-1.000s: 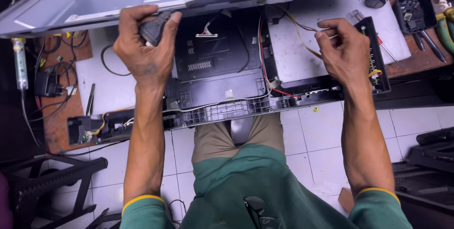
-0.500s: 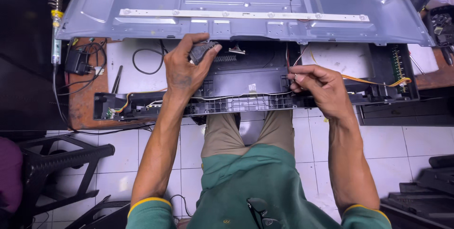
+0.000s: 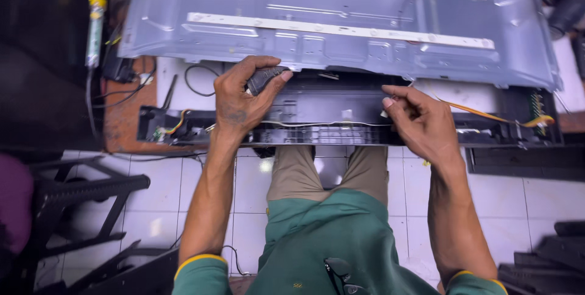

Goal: The person works on the back of a disassembled television, connecting wires to the internal circuit board and adjusting the backlight strips. They handle various cables and components within the open chassis while sitting on the floor.

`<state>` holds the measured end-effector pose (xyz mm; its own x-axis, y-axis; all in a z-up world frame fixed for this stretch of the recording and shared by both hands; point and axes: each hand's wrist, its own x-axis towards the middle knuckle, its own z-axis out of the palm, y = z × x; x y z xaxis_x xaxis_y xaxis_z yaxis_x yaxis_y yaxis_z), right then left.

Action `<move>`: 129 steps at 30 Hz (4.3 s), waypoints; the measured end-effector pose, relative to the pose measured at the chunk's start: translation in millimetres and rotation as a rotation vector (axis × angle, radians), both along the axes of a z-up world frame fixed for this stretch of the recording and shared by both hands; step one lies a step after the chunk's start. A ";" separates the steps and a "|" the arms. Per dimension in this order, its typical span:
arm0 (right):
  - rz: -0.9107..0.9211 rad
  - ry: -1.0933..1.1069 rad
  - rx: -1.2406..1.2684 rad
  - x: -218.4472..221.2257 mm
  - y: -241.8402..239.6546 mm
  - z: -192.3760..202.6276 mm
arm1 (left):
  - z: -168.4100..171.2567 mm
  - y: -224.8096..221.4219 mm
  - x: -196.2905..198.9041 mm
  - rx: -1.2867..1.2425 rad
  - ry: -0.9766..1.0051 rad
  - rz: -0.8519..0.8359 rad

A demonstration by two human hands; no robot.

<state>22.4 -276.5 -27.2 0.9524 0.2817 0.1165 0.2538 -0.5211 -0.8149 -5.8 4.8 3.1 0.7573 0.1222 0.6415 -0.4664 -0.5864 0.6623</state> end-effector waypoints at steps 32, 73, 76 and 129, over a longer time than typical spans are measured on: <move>1.205 -0.075 0.125 -100.7 320.6 37.8 | -77.3 144.7 -186.9 0.146 -0.260 0.674; 1.105 0.386 0.113 -94.3 389.9 -81.3 | -358.8 323.7 -94.6 -0.472 0.709 0.938; 1.109 0.394 0.112 -97.2 392.3 -80.6 | -347.3 323.9 -101.7 -0.421 0.700 0.958; 0.862 -0.240 0.346 -140.6 430.4 -169.0 | -296.6 262.8 -215.6 -0.726 0.240 0.909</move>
<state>-118.2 154.0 -196.1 0.3740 0.7876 0.4897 0.6176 0.1824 -0.7650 -221.5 267.5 -293.5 0.2965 0.9535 0.0535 0.1086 -0.0893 0.9901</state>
